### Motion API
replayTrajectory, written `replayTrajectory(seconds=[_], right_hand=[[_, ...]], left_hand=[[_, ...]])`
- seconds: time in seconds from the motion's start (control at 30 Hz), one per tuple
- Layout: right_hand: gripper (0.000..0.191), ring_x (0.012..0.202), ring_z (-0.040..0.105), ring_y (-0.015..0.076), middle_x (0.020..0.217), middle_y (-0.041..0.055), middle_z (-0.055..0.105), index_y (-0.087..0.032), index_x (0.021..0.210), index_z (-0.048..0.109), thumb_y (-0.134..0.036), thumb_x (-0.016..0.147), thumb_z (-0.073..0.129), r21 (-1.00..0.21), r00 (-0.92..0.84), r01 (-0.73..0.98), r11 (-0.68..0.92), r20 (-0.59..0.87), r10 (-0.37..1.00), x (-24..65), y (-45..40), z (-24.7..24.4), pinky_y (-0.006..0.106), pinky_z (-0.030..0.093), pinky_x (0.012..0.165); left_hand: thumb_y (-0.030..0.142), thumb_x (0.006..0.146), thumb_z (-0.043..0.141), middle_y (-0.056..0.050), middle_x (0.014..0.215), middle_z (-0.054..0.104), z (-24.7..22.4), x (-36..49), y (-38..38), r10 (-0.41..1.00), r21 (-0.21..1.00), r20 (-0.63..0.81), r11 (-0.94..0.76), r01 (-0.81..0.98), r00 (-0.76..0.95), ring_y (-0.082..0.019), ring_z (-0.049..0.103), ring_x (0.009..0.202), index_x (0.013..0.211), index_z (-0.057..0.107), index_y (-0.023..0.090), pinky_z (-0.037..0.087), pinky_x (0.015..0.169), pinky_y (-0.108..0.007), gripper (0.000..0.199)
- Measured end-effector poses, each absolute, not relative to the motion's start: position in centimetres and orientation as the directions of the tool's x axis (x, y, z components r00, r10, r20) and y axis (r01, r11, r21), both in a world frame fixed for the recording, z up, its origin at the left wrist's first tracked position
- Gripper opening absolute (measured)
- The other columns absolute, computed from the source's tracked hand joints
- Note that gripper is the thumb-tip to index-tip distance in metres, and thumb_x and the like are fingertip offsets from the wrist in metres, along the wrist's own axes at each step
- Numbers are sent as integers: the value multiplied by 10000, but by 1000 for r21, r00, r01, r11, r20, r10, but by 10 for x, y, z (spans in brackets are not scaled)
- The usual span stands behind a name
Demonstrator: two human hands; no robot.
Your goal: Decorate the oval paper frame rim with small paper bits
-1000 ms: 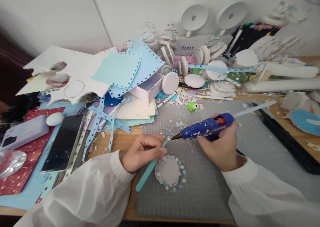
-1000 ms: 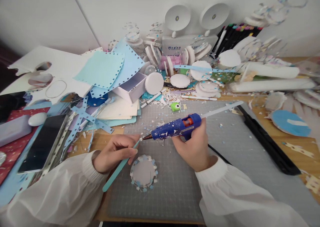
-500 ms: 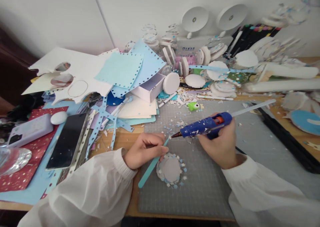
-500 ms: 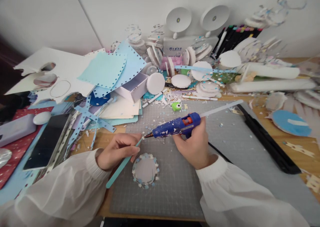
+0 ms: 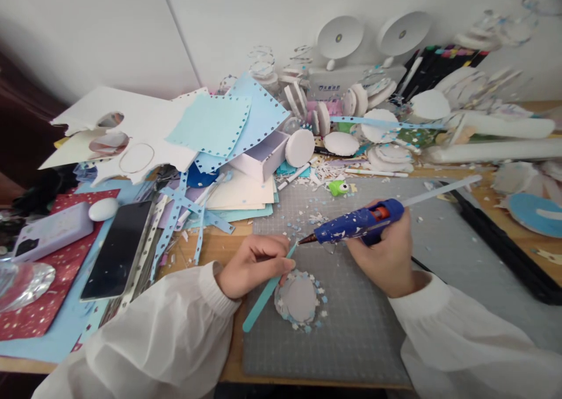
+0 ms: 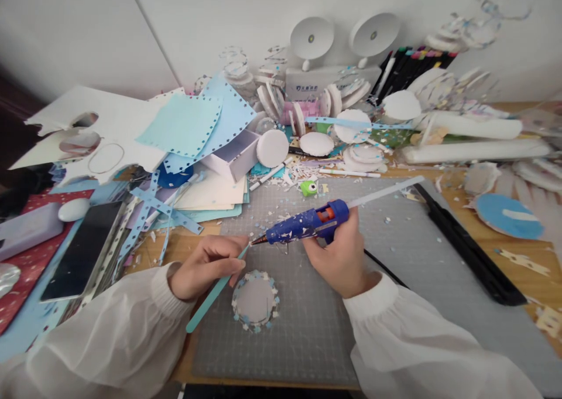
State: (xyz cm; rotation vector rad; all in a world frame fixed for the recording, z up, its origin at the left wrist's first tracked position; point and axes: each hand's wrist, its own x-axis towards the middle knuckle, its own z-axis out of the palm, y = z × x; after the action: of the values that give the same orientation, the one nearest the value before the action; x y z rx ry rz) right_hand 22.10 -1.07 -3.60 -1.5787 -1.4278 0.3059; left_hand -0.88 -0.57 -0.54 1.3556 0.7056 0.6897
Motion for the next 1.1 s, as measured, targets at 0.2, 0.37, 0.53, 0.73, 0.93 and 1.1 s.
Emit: replayTrajectory(seconds=[0.2,0.37,0.53,0.73,0.93,1.1], right_hand=[[477,765,589,230,818,15,537,-252,958,384,-270,582,677,-741,289,657,138,417,862,220,-11,-34,384,490,683],[498,739,596,227,811,17,548,-248,962,384,-275,569,690,-750,295,646,141,415,861,221,-11,-36,387,496,681],[493,743,591,220,805,0,530,-259,965,377,-275,578,682,-761,298,632,148,415,859,221,-11,-36,413,490,725],[496,753,589,221,810,3,525,-256,956,372,-279,576,690,-769,300,618,167,426,853,221,-11,-36,421,484,734],[504,743,585,215,828,8,530,-257,966,388,-261,570,700,-765,296,627,147,408,864,222,-13,-36,405,484,727],[496,731,582,208,816,2,528,-253,958,390,-251,571,700,-767,306,626,143,410,859,222,-12,-36,398,483,731]], left_hand=[[339,791,604,-15,518,446,-4,-9,-6,784,995,-65,95,-17,618,-125,419,552,448,557,145,320,550,-268,398],[334,787,607,-12,515,440,-4,-9,-5,784,996,-53,89,-28,619,-121,411,542,444,554,144,309,537,-267,396],[295,796,601,-7,528,445,-4,-9,-5,777,995,-44,91,-44,627,-119,418,548,457,560,142,306,539,-269,374],[311,792,609,-11,520,448,-3,-8,-6,782,995,-44,88,-40,621,-119,414,543,449,557,142,308,538,-270,386],[321,791,612,-6,522,437,-3,-8,-6,784,995,-42,89,-46,619,-118,414,544,447,555,139,303,532,-268,394],[313,790,615,-7,516,442,-3,-8,-6,781,995,-36,87,-52,623,-114,413,543,448,554,133,312,536,-260,392]])
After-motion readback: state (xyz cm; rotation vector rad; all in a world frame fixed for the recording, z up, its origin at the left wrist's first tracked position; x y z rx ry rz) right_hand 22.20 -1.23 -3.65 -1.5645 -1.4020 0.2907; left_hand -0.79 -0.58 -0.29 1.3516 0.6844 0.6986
